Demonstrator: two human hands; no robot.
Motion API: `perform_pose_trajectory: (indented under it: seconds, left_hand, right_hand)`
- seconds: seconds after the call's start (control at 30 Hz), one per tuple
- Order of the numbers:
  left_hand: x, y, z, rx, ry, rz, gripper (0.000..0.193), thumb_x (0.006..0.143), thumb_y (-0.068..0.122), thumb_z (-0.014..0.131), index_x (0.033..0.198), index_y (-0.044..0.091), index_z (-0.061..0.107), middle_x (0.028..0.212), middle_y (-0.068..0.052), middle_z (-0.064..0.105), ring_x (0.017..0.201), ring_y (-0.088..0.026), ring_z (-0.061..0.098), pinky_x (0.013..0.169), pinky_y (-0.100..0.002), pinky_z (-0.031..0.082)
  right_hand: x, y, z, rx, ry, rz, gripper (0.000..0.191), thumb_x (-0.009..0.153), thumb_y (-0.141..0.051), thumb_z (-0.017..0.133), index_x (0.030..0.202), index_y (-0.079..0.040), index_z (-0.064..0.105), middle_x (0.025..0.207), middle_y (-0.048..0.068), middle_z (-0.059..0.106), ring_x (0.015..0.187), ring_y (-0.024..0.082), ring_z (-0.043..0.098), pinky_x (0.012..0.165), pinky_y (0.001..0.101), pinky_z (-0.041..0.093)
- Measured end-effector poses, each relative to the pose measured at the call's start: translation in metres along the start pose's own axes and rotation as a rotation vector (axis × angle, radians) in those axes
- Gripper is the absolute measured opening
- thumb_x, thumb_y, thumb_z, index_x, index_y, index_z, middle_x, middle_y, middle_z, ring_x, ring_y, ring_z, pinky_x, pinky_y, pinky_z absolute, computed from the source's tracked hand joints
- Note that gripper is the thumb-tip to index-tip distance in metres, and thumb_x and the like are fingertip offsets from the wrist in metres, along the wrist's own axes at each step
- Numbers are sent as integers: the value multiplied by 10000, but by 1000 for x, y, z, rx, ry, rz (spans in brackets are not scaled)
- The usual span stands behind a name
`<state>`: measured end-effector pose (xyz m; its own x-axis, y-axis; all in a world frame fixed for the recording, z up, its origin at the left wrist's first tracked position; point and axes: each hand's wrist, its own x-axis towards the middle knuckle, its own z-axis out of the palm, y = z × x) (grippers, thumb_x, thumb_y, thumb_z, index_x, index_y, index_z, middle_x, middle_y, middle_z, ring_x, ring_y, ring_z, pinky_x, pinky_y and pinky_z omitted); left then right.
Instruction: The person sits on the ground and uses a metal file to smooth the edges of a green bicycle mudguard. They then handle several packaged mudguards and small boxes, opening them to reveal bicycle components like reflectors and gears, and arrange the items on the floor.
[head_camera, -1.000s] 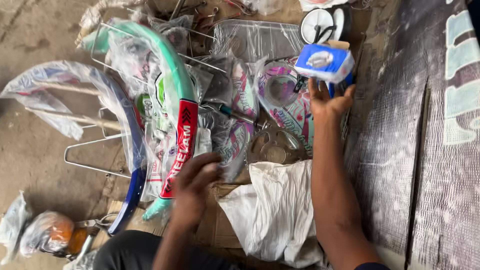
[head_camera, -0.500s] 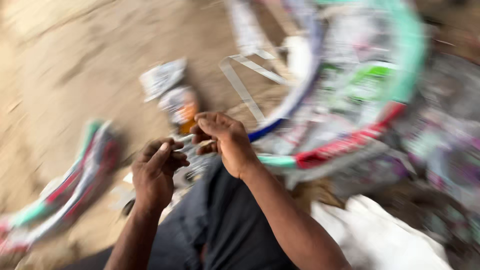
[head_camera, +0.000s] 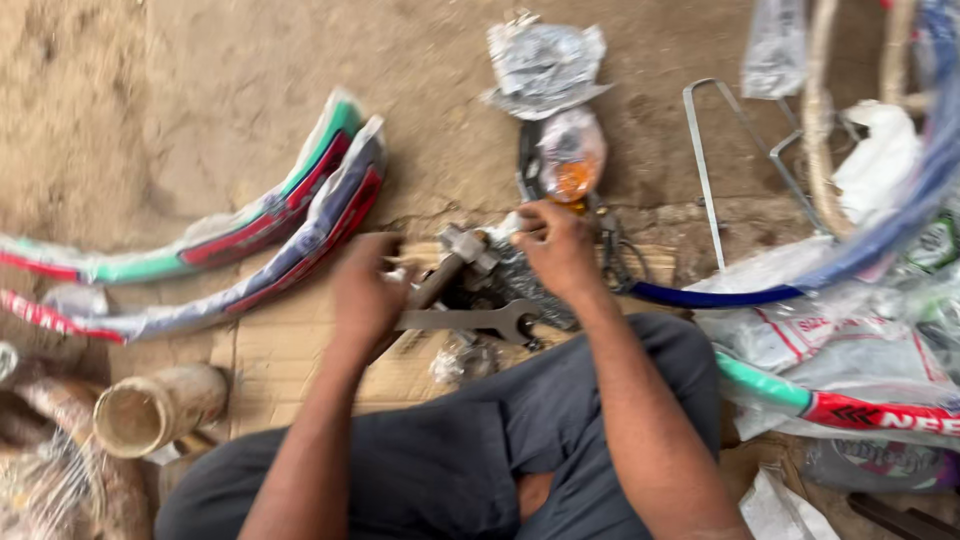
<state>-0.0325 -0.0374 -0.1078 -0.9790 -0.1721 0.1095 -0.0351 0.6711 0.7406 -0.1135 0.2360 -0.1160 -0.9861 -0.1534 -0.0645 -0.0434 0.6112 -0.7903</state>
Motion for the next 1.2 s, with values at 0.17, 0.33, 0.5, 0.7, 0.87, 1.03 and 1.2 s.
perform_pose_trajectory:
  seconds: [0.17, 0.33, 0.5, 0.7, 0.87, 1.03, 1.2]
  left_hand:
    - [-11, 19, 19, 342, -410, -74, 389, 784, 252, 766, 1100, 49, 666, 1064, -201, 683, 980, -392, 674, 897, -540, 516]
    - [-21, 9, 16, 344, -364, -145, 406, 752, 246, 751, 1046, -3, 623, 990, -240, 697, 893, -424, 700, 786, -530, 557]
    - [-26, -6, 23, 258, -231, -224, 364, 858, 249, 707, 1057, -37, 603, 888, -254, 714, 873, -440, 705, 765, -547, 549]
    - [-21, -6, -4, 429, -310, -343, 292, 797, 189, 708, 1036, 22, 696, 1052, -227, 679, 951, -392, 699, 840, -496, 554]
    - [-15, -10, -35, 502, -223, -412, 307, 805, 175, 699, 1083, 45, 713, 1114, -187, 665, 1012, -369, 685, 860, -485, 549]
    - [-17, -19, -53, 530, -71, -477, 270, 898, 200, 659, 1114, 51, 724, 1129, -196, 664, 1012, -368, 685, 859, -503, 543]
    - [-12, -9, -60, 585, 35, -517, 439, 838, 363, 778, 1135, 47, 709, 1158, -214, 628, 1089, -384, 608, 866, -521, 491]
  right_hand:
    - [-19, -43, 36, -414, -291, 73, 559, 898, -224, 783, 1392, -93, 558, 1255, 172, 637, 1119, 295, 646, 963, 421, 544]
    - [-67, -63, 85, -460, -131, -423, 668, 707, -103, 787, 1339, -31, 582, 1339, 331, 572, 1267, 493, 531, 1046, 514, 461]
    - [-83, -55, 98, -121, -332, -452, 569, 819, 32, 671, 1378, -2, 571, 1373, 229, 642, 1308, 364, 604, 1134, 388, 488]
    - [-49, -27, 23, -185, -182, -23, 468, 885, -82, 717, 1343, -121, 630, 1339, 114, 665, 1170, 254, 685, 1016, 359, 563]
    - [-41, -18, -16, -374, -156, 237, 555, 859, -171, 794, 1372, -119, 591, 1345, 126, 642, 1205, 268, 653, 1039, 411, 532]
    - [-39, -26, 14, -544, -264, 383, 991, 736, -180, 915, 1548, -197, 347, 1541, 170, 392, 1402, 399, 387, 1131, 599, 366]
    - [-28, -6, 28, -566, -173, 317, 1113, 666, -94, 914, 1588, -204, 300, 1508, 220, 417, 1390, 412, 406, 1130, 694, 293]
